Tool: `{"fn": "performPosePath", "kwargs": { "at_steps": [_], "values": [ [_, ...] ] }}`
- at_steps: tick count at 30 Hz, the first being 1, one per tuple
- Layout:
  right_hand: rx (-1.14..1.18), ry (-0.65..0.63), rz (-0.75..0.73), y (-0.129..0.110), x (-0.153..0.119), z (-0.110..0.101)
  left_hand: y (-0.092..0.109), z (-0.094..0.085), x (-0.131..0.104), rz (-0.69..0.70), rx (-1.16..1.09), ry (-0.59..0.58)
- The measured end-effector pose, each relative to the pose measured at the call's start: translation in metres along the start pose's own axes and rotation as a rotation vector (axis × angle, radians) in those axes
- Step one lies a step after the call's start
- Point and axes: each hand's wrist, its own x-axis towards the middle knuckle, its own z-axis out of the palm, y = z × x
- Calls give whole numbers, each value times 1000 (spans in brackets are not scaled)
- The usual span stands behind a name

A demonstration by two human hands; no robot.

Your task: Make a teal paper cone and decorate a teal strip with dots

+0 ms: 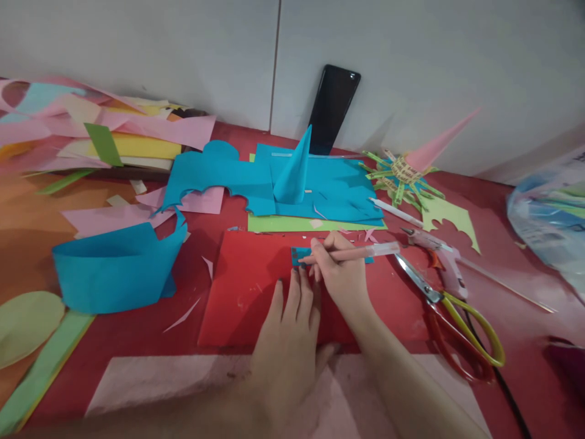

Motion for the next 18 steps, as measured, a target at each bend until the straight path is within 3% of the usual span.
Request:
{"fn": "performPosePath", "kwargs": {
  "at_steps": [18],
  "values": [
    [-45, -31, -15, 2, -1, 0, 1, -1, 1, 10, 25, -23]
  ]
}}
